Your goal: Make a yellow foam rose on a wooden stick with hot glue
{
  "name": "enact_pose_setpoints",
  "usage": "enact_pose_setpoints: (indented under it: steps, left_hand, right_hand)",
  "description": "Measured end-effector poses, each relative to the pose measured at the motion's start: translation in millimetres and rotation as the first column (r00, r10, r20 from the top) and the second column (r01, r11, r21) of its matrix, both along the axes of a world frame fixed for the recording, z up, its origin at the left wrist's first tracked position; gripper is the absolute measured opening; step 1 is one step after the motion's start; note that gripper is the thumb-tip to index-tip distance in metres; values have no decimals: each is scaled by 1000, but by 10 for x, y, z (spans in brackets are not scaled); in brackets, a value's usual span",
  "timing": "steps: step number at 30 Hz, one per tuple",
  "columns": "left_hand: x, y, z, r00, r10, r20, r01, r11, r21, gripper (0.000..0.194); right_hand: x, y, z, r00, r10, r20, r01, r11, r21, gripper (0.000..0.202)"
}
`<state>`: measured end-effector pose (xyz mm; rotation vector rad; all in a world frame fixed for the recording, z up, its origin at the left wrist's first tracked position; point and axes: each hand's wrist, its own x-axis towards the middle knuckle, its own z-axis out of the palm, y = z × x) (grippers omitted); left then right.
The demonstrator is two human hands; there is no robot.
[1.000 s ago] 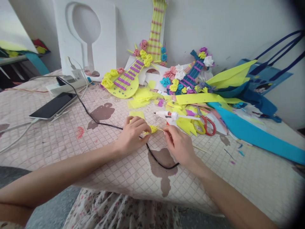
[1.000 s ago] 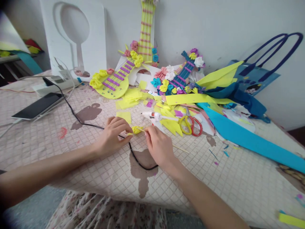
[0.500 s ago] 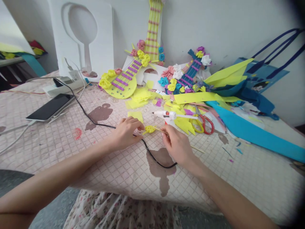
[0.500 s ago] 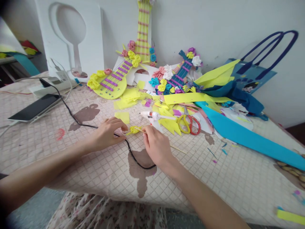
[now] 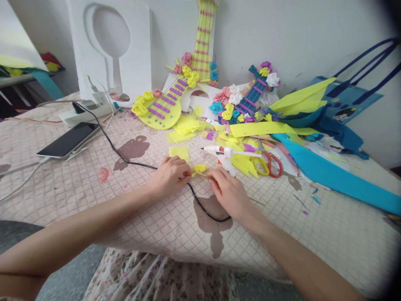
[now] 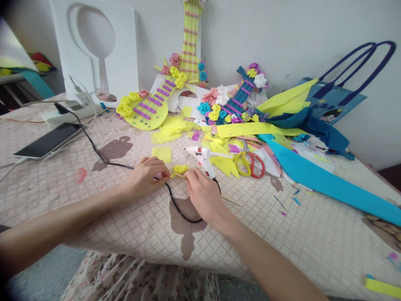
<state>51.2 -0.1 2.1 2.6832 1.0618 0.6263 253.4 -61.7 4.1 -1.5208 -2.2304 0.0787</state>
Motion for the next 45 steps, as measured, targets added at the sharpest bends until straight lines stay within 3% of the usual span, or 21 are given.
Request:
enact_pose_setpoints:
  steps: [6, 14, 21, 24, 35, 45]
  left_hand:
    - [19, 1, 4, 999, 9, 36, -8, 999, -36, 5]
    - [-23, 74, -24, 992, 3, 124, 20, 983, -184, 7]
    - [2, 51, -16, 983, 95, 160, -54, 969, -242, 22]
    - [-1, 36, -17, 987, 86, 139, -47, 963, -264, 19]
    - [58, 6, -29, 993, 100, 69, -89, 984, -158, 15]
    - [60, -9, -13, 999, 38, 20, -36, 996, -83, 11]
  right_hand:
    - [-57, 8, -17, 989, -25, 147, 25, 1000, 0, 18]
    - [-90, 19, -20, 981, -47, 190, 43, 999, 25, 18]
    - [-109, 21, -38, 972, -39, 230, 37, 999, 14, 18]
    - [-104, 19, -47, 976, -39, 216, 38, 999, 10, 17]
    - [-71, 48, -75, 991, -24, 133, 27, 999, -19, 15]
    - [-76, 54, -83, 991, -19, 129, 22, 1000, -22, 17]
